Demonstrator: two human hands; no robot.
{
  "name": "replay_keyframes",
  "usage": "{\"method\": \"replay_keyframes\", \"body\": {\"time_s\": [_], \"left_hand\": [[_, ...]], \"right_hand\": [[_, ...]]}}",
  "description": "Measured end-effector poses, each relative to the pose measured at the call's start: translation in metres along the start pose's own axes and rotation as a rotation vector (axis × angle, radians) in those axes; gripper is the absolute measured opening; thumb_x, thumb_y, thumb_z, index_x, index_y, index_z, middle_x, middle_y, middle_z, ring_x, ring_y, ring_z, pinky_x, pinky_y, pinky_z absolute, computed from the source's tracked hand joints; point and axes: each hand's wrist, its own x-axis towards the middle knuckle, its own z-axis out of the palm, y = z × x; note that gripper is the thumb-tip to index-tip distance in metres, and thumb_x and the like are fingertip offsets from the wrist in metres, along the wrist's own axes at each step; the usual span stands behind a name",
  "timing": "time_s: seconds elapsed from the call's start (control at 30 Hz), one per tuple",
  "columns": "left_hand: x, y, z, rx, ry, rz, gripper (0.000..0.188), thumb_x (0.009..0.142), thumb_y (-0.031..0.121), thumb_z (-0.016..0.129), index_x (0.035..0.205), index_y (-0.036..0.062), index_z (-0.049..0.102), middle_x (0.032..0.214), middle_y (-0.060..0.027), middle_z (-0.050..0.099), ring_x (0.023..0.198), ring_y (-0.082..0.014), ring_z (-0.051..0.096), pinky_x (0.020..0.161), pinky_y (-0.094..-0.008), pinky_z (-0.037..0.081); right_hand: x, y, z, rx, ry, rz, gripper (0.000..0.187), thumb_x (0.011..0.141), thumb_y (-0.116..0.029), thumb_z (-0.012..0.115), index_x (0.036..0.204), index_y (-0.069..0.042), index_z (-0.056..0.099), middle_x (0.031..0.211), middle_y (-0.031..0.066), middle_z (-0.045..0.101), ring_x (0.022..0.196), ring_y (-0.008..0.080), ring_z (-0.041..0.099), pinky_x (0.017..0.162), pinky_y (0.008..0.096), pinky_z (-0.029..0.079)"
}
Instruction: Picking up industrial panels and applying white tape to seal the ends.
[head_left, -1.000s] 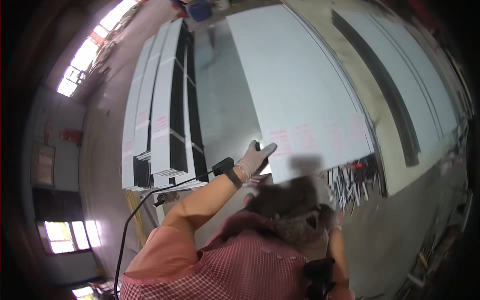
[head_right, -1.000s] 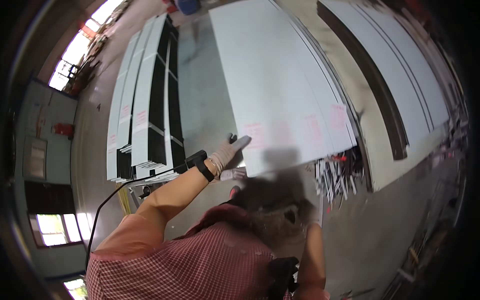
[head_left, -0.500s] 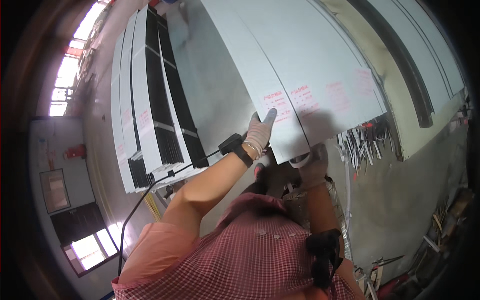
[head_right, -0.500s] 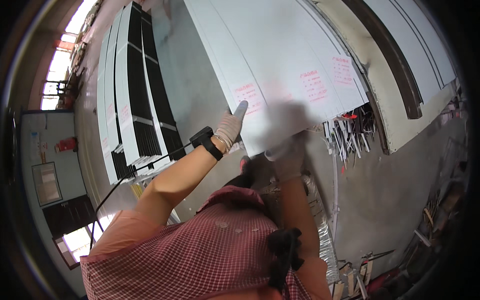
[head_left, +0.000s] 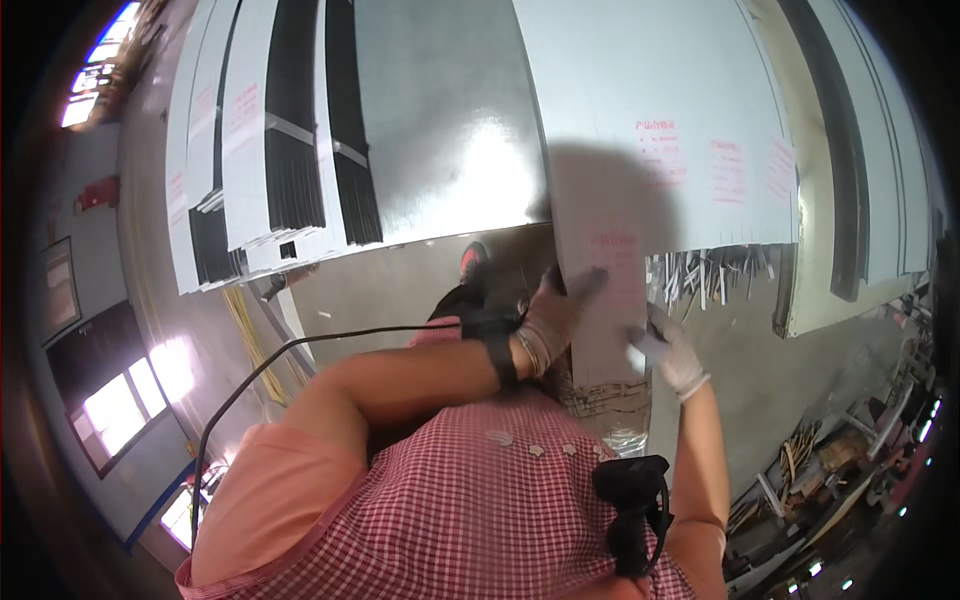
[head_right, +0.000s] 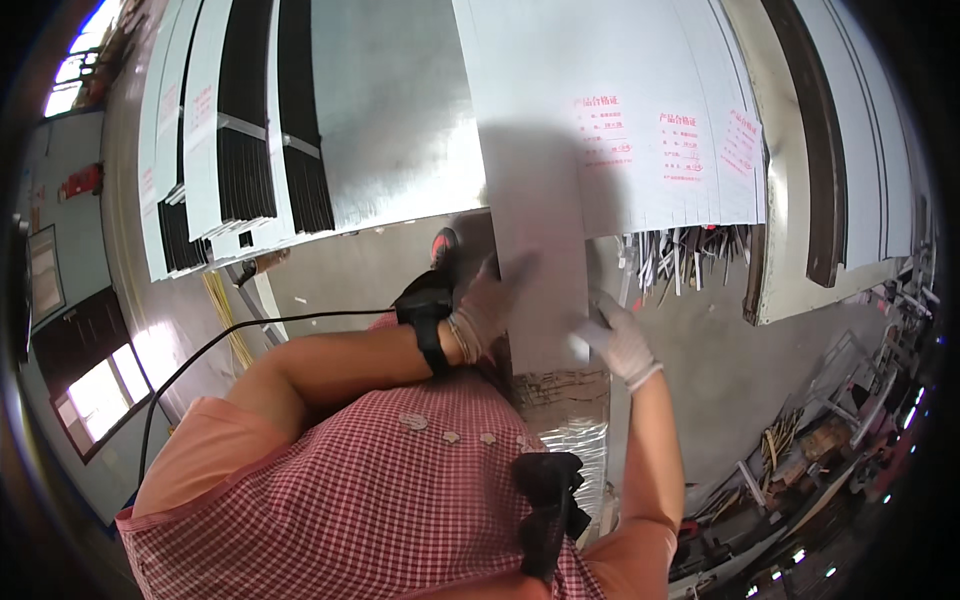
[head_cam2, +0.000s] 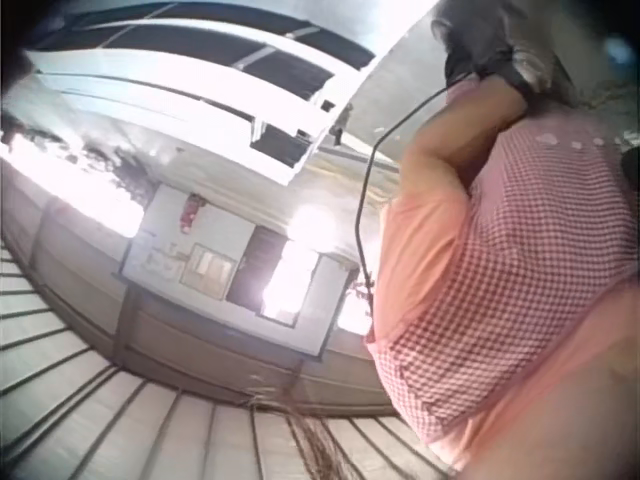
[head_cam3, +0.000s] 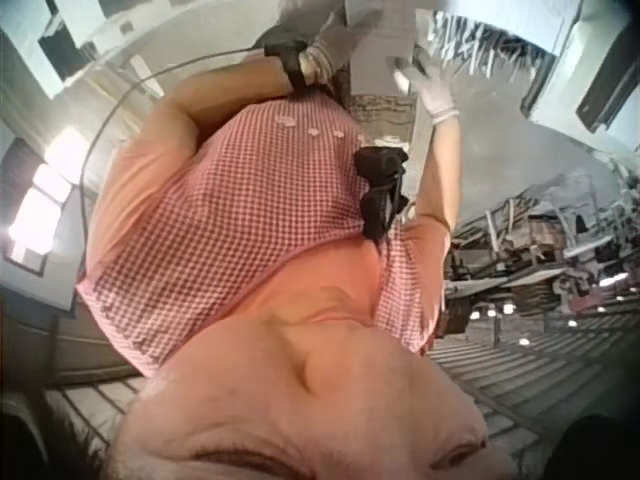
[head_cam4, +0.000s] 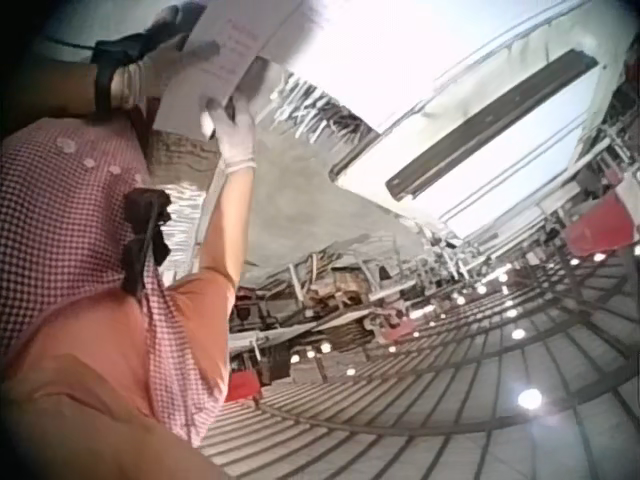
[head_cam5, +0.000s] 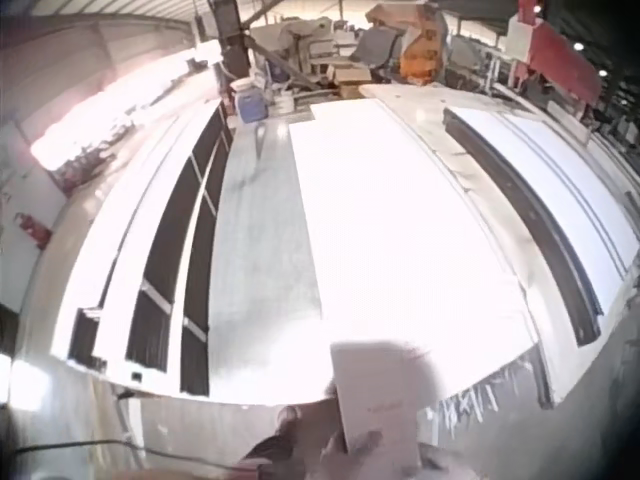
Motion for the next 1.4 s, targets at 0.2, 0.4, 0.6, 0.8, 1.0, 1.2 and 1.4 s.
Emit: {"method": "replay_keyframes", "body": {"time_s": [0.2,0.4,0.6,0.8,1.0,1.2,1.4], "left_hand": [[-0.036,0.029,0.001,-0.103,0.076,-0.158,0.068,0.088,0.036,0.073,0.138,0.0007,0.044,0.127,-0.0128,0.059,0.110,-0.0205,0.059,0.094,-0.0339,0.049],[-0.096,0.096,-0.052,0.330,-0.303,0.056,0.044,0.085,0.031,0.077,0.111,-0.0010,0.062,0.102,-0.0106,0.067,0.088,-0.0184,0.066,0.078,-0.0322,0.055],[-0.083,0.054,-0.112,0.029,-0.304,-0.219,0.015,0.092,0.016,0.066,0.086,0.0024,0.069,0.074,-0.0048,0.063,0.067,-0.0125,0.060,0.059,-0.0274,0.048],[0.066,-0.064,-0.069,0.210,-0.554,0.667,0.032,0.092,0.006,0.065,0.123,0.0062,0.067,0.111,-0.0101,0.068,0.097,-0.0148,0.065,0.085,-0.0286,0.053],[0.110,-0.179,-0.066,0.330,-0.614,0.721,0.038,0.089,0.008,0.068,0.127,0.0089,0.064,0.123,-0.0141,0.064,0.106,-0.0250,0.066,0.096,-0.0343,0.053],[0.035,-0.068,-0.099,-0.201,-0.366,-0.271,0.029,0.088,0.009,0.071,0.117,0.0092,0.067,0.106,-0.0139,0.070,0.097,-0.0251,0.069,0.087,-0.0331,0.057],[-0.040,0.047,-0.093,0.608,-0.180,0.626,0.022,0.085,0.019,0.073,0.100,0.0036,0.068,0.089,-0.0132,0.072,0.082,-0.0253,0.071,0.076,-0.0343,0.056]], "right_hand": [[-0.025,-0.062,-0.020,-0.780,-0.039,0.039,0.067,0.090,-0.047,0.066,0.137,-0.001,0.055,0.120,0.0201,0.066,0.111,0.0323,0.064,0.096,0.0388,0.050],[-0.035,-0.153,0.028,-0.621,-0.474,-0.372,0.048,0.086,-0.044,0.071,0.125,-0.017,0.066,0.083,0.0182,0.068,0.077,0.0300,0.070,0.073,0.0378,0.055],[-0.008,-0.097,-0.069,-0.489,-0.160,-0.297,0.042,0.088,-0.033,0.069,0.114,0.001,0.070,0.097,0.0167,0.074,0.087,0.0280,0.073,0.083,0.0354,0.056],[0.109,0.084,-0.023,0.318,-0.387,0.005,0.065,0.081,-0.028,0.078,0.134,0.003,0.058,0.130,0.0100,0.063,0.119,0.0186,0.058,0.104,0.0314,0.045],[0.064,0.036,-0.019,0.060,0.090,-0.079,0.065,0.087,-0.028,0.074,0.138,0.005,0.050,0.125,0.0128,0.061,0.120,0.0207,0.054,0.101,0.0346,0.045],[-0.001,-0.040,0.080,-0.709,0.536,-0.422,0.096,0.073,-0.040,0.083,0.151,-0.005,0.038,0.151,0.0358,0.031,0.138,0.0499,0.038,0.107,0.0533,0.042],[-0.003,-0.044,0.077,-0.866,0.541,-0.539,0.097,0.069,-0.039,0.084,0.150,-0.007,0.040,0.152,0.0396,0.023,0.140,0.0541,0.032,0.109,0.0531,0.040]]}}
